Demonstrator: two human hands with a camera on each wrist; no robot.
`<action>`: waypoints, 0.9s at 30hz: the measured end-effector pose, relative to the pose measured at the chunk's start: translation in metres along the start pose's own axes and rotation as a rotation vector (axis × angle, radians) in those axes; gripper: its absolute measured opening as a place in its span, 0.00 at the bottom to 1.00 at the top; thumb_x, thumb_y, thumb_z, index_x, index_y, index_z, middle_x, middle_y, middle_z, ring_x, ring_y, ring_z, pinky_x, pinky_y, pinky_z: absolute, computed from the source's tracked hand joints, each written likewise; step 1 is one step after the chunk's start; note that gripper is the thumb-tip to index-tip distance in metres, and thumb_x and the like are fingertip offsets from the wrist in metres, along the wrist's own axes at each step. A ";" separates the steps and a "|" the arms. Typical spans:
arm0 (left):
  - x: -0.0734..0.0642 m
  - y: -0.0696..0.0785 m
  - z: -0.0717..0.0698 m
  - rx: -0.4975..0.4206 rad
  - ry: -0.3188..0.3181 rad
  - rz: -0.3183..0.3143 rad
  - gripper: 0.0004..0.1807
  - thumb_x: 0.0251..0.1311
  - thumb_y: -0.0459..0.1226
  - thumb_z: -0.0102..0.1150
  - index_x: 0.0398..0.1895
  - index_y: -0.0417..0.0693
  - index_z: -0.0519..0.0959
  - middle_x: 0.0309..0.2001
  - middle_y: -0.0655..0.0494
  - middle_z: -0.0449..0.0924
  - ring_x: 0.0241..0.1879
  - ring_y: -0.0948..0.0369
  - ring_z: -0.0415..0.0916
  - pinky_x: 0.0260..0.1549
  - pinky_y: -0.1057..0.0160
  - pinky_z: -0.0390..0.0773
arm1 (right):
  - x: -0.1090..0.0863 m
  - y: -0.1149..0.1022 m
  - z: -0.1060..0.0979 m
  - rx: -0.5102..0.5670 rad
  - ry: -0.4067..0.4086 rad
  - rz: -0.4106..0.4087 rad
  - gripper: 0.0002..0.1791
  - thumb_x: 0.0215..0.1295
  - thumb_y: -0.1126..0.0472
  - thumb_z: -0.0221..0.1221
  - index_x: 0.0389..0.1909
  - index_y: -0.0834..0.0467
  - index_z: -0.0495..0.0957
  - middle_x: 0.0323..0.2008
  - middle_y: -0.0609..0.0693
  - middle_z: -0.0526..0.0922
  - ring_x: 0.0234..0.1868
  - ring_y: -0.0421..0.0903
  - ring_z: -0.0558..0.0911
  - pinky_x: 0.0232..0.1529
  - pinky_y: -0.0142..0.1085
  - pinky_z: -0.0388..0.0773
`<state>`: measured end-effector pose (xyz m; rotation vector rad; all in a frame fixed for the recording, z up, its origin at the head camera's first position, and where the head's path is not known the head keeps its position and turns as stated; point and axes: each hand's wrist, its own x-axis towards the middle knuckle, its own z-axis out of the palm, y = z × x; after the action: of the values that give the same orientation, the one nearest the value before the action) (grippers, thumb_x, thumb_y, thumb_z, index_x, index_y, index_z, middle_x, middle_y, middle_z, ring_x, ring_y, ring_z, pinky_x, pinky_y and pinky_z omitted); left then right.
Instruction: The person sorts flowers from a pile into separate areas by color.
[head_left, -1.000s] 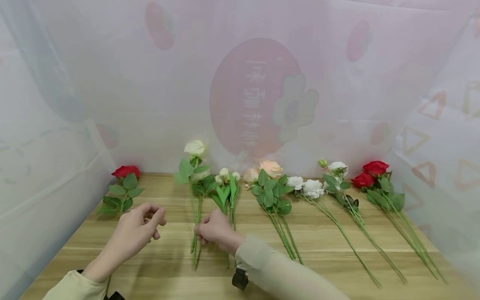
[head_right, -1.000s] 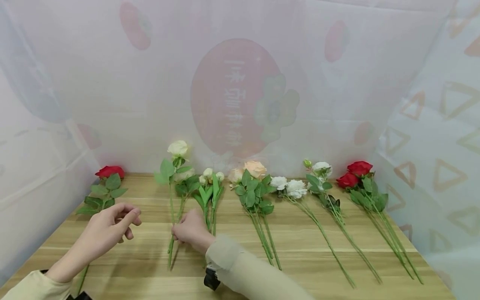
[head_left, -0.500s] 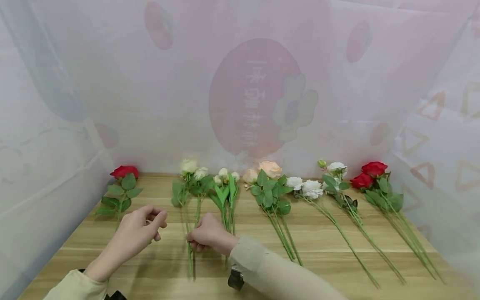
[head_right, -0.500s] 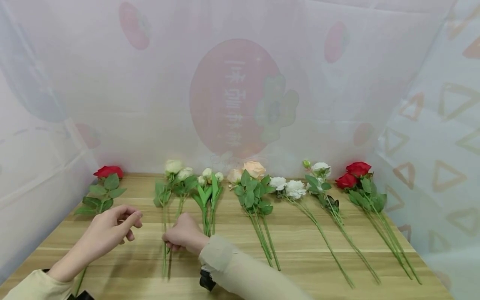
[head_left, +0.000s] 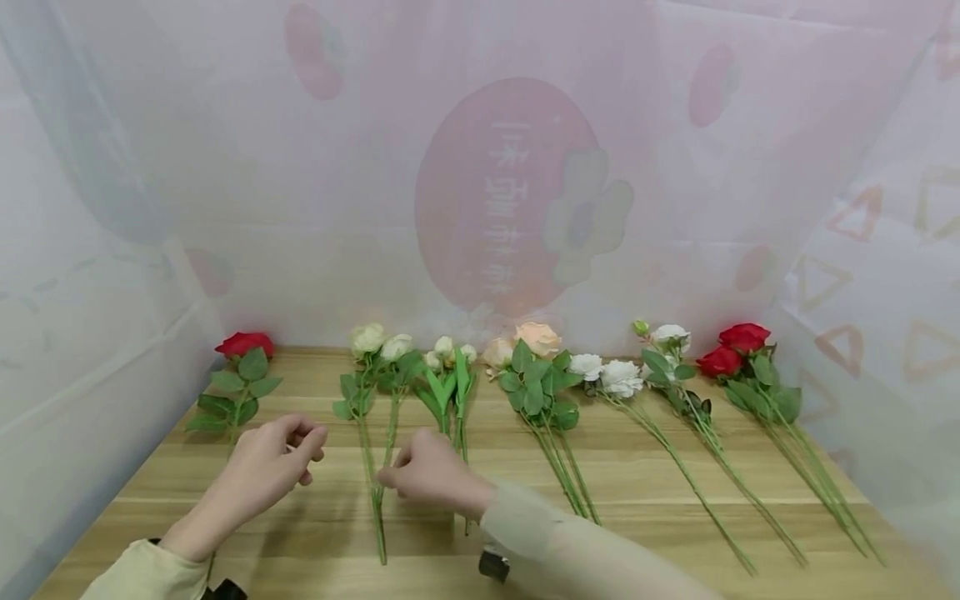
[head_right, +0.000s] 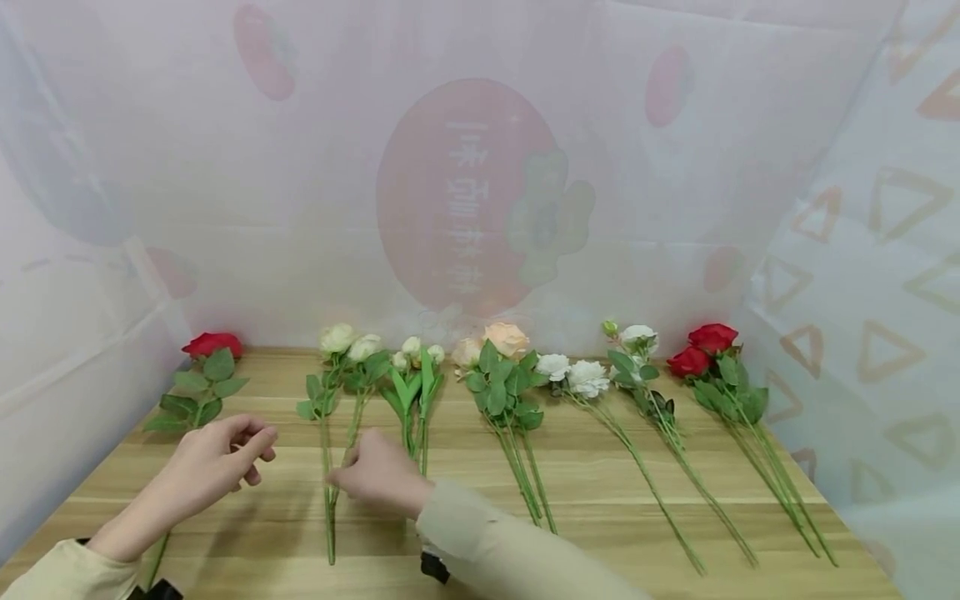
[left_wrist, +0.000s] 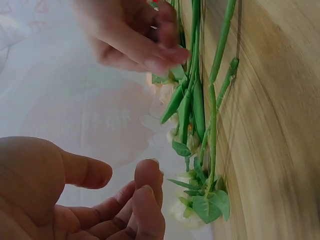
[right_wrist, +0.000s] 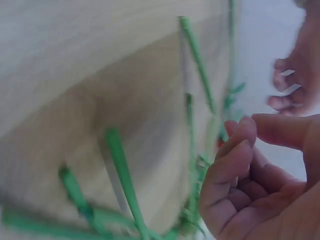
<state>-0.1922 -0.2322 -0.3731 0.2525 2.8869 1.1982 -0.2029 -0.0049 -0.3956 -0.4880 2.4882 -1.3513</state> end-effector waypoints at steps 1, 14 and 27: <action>0.001 0.000 0.000 0.015 0.006 0.006 0.20 0.74 0.46 0.49 0.49 0.36 0.78 0.32 0.56 0.81 0.25 0.58 0.80 0.21 0.60 0.73 | -0.005 -0.001 -0.007 0.006 0.003 -0.015 0.21 0.64 0.60 0.64 0.11 0.61 0.79 0.10 0.51 0.76 0.08 0.40 0.69 0.12 0.29 0.64; 0.011 -0.023 -0.009 0.275 0.064 0.032 0.18 0.74 0.43 0.46 0.48 0.37 0.79 0.37 0.52 0.81 0.30 0.59 0.77 0.25 0.56 0.75 | -0.074 0.021 -0.091 -0.214 0.247 -0.213 0.06 0.70 0.57 0.60 0.35 0.51 0.85 0.26 0.39 0.80 0.25 0.38 0.78 0.28 0.35 0.77; 0.018 -0.037 -0.005 0.345 0.084 0.083 0.09 0.68 0.35 0.54 0.41 0.37 0.80 0.30 0.55 0.79 0.23 0.61 0.71 0.21 0.56 0.73 | -0.118 0.081 -0.117 -0.263 0.499 -0.201 0.03 0.67 0.60 0.63 0.34 0.53 0.84 0.28 0.37 0.79 0.28 0.36 0.77 0.30 0.34 0.77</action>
<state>-0.2162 -0.2591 -0.3947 0.3339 3.1738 0.7252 -0.1540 0.1734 -0.3938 -0.5185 3.1244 -1.3547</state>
